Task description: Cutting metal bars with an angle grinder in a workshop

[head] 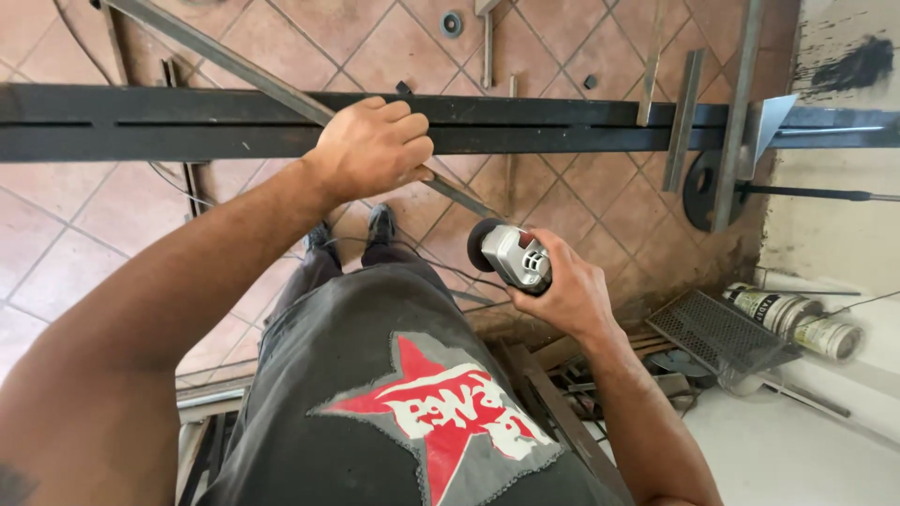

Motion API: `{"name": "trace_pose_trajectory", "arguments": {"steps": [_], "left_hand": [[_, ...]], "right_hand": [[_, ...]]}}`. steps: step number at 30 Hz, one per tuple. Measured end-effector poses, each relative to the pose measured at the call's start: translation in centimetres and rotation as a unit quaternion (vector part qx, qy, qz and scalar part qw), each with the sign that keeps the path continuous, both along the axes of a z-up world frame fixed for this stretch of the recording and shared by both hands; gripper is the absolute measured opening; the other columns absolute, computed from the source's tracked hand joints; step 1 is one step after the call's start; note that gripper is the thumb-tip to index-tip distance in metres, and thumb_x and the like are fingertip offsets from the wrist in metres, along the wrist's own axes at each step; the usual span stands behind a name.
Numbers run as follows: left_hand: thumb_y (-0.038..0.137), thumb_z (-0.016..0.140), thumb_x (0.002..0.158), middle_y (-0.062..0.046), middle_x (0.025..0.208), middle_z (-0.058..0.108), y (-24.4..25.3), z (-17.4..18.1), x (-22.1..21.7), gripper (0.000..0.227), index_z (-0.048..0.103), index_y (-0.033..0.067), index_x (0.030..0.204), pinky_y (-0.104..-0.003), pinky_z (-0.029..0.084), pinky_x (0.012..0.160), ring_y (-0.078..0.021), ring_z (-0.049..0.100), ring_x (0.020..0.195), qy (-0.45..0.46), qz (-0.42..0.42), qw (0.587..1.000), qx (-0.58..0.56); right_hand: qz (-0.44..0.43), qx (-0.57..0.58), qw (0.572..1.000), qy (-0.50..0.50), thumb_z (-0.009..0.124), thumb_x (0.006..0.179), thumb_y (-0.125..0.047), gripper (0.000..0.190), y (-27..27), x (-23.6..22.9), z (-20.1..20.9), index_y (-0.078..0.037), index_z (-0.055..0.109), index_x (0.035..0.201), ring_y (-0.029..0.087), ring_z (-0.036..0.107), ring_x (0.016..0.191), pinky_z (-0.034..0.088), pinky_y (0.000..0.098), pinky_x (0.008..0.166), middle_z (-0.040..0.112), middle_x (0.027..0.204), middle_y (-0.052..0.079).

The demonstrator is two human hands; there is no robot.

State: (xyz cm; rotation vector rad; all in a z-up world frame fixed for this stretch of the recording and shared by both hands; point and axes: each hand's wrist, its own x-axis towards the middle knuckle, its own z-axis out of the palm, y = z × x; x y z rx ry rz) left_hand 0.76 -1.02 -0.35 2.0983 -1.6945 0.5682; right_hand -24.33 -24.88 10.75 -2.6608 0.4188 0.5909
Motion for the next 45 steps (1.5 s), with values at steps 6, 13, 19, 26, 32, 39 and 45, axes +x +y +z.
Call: {"name": "trace_pose_trajectory", "arguments": {"steps": [6, 13, 19, 26, 32, 39, 45], "left_hand": [[0.048, 0.088, 0.083, 0.004, 0.082, 0.053, 0.0, -0.2, -0.2, 0.043, 0.054, 0.0224, 0.077, -0.031, 0.044, 0.062, -0.0170, 0.056, 0.076, 0.002, 0.018, 1.000, -0.006], [0.052, 0.088, 0.081, 0.005, 0.083, 0.053, -0.1, -0.6, -0.1, 0.044, 0.055, 0.0231, 0.078, -0.030, 0.044, 0.063, -0.0159, 0.056, 0.076, 0.001, 0.028, 1.000, -0.011], [0.053, 0.090, 0.077, 0.005, 0.083, 0.055, -0.2, -0.7, -0.2, 0.045, 0.057, 0.0224, 0.079, -0.031, 0.045, 0.062, -0.0163, 0.056, 0.076, 0.013, 0.025, 1.000, -0.004], [0.049, 0.088, 0.081, 0.005, 0.083, 0.054, -0.4, -1.3, -0.1, 0.040, 0.059, 0.0218, 0.079, -0.030, 0.044, 0.061, -0.0159, 0.054, 0.073, 0.011, 0.019, 1.000, -0.014], [0.046, 0.082, 0.084, 0.005, 0.086, 0.056, 0.0, -0.5, 0.1, 0.033, 0.059, 0.0232, 0.080, -0.031, 0.045, 0.064, -0.0168, 0.055, 0.076, 0.006, 0.000, 1.000, -0.015], [0.053, 0.078, 0.089, 0.003, 0.087, 0.058, -0.2, -1.1, 1.0, 0.039, 0.059, 0.0207, 0.078, -0.036, 0.050, 0.060, -0.0211, 0.060, 0.078, 0.045, -0.084, 0.995, 0.013], [0.054, 0.081, 0.089, 0.004, 0.087, 0.055, 1.1, -1.1, 1.3, 0.040, 0.059, 0.0216, 0.084, -0.032, 0.044, 0.065, -0.0185, 0.054, 0.079, 0.008, -0.126, 0.992, 0.025]], "right_hand": [[-0.015, -0.020, 0.999, 0.048, 0.081, 0.065, -0.040, 0.086, 0.1, 1.2, 0.6, -0.021, 0.048, 0.142, 0.026, 0.067, 0.113, 0.052, 0.0451, 0.088, 0.066, 0.133, 0.003], [0.011, -0.021, 1.000, 0.011, 0.082, 0.069, -0.040, 0.085, -0.1, 1.6, 0.1, -0.018, 0.047, 0.143, 0.026, 0.068, 0.111, 0.052, 0.0461, 0.084, 0.067, 0.133, -0.001], [0.014, -0.036, 0.998, 0.047, 0.082, 0.069, -0.047, 0.088, 0.1, 2.3, 0.2, -0.020, 0.047, 0.145, 0.026, 0.066, 0.117, 0.051, 0.0485, 0.088, 0.063, 0.139, 0.001], [0.013, -0.039, 0.995, 0.086, 0.084, 0.067, -0.045, 0.086, 0.5, 3.0, 0.3, -0.023, 0.048, 0.142, 0.024, 0.068, 0.107, 0.051, 0.0469, 0.082, 0.066, 0.131, 0.002], [0.006, -0.048, 0.998, 0.025, 0.085, 0.066, -0.042, 0.087, -0.8, 1.4, 0.0, -0.020, 0.051, 0.144, 0.024, 0.066, 0.114, 0.053, 0.0455, 0.092, 0.069, 0.127, 0.002], [-0.081, -0.086, 0.992, -0.043, 0.086, 0.063, -0.037, 0.084, -0.5, -4.8, -0.6, -0.018, 0.053, 0.138, 0.030, 0.068, 0.111, 0.051, 0.0452, 0.088, 0.070, 0.128, 0.004], [-0.145, -0.040, 0.988, -0.033, 0.084, 0.065, -0.036, 0.083, 6.7, -6.5, -0.1, -0.018, 0.053, 0.139, 0.027, 0.067, 0.115, 0.050, 0.0452, 0.091, 0.067, 0.133, -0.002]]}}
